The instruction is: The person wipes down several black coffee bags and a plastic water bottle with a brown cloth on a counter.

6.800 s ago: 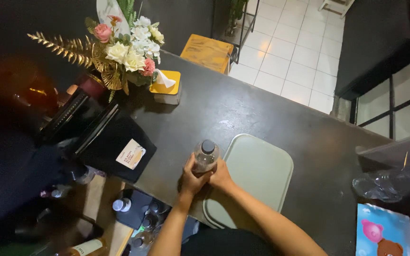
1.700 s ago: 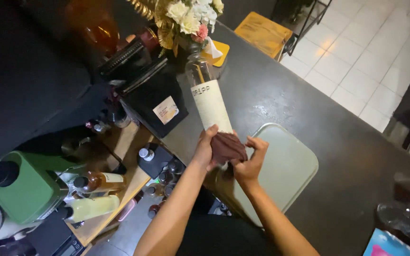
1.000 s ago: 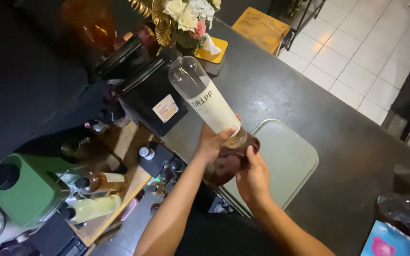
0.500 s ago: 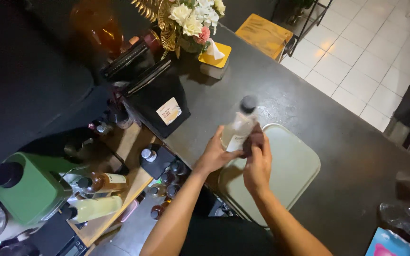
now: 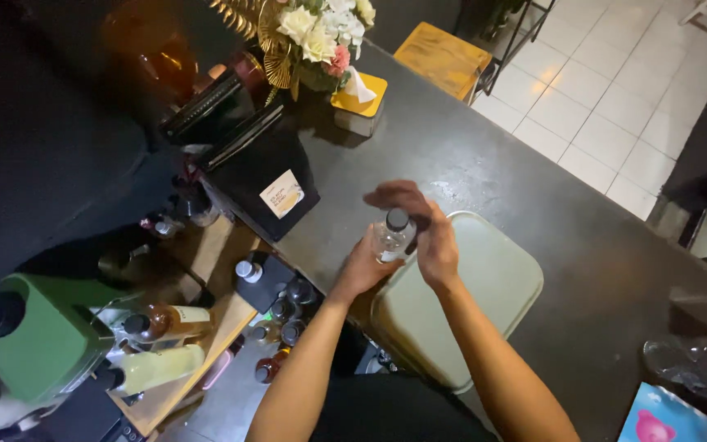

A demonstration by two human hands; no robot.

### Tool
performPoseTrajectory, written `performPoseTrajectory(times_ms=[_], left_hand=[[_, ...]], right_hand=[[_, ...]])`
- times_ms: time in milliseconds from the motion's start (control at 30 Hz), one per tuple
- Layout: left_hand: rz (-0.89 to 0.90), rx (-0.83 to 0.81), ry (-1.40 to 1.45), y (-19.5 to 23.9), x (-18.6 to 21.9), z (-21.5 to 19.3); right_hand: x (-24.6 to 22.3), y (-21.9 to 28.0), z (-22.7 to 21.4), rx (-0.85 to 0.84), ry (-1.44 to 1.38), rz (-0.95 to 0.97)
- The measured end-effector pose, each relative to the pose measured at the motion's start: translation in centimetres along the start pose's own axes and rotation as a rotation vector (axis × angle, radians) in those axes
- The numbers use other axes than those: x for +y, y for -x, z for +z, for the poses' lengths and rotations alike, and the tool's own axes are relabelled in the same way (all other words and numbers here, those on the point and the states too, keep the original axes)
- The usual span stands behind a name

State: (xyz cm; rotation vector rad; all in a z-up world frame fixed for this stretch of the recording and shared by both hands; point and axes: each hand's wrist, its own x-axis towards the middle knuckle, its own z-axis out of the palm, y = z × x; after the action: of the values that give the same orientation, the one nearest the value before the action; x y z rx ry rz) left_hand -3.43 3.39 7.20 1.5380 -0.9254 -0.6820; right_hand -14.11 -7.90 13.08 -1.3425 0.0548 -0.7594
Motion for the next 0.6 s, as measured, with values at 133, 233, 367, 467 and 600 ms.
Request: performPoseTrajectory(times_ms=[133,233,367,467,600], left_hand=[[-0.011,-0.038,-0.011,-0.9,-0.4,-0.4],[-0.111,0.025,-0.031,0.0,0.7,-0.5],[-0.219,0.087,-0.022,-0.1,1.0,-0.3],[-0.144,0.174,-0.104,-0.2,-0.1,0.5],[-0.127,0.157,-0.230,-0.3,-1.0,0.8]], right_hand=[[9.8,1.9,-4.6,0.159,0.729,0.013],[8.8,3.0,-4.8,0.228,0.640,0.346],[2.1,1.8,-3.1,0.256,0.472,0.137],[-3.1,0.0,-1.6,0.377,0.431,0.165],[-9.6,-1.1,1.3,0.331,0.149,0.064]])
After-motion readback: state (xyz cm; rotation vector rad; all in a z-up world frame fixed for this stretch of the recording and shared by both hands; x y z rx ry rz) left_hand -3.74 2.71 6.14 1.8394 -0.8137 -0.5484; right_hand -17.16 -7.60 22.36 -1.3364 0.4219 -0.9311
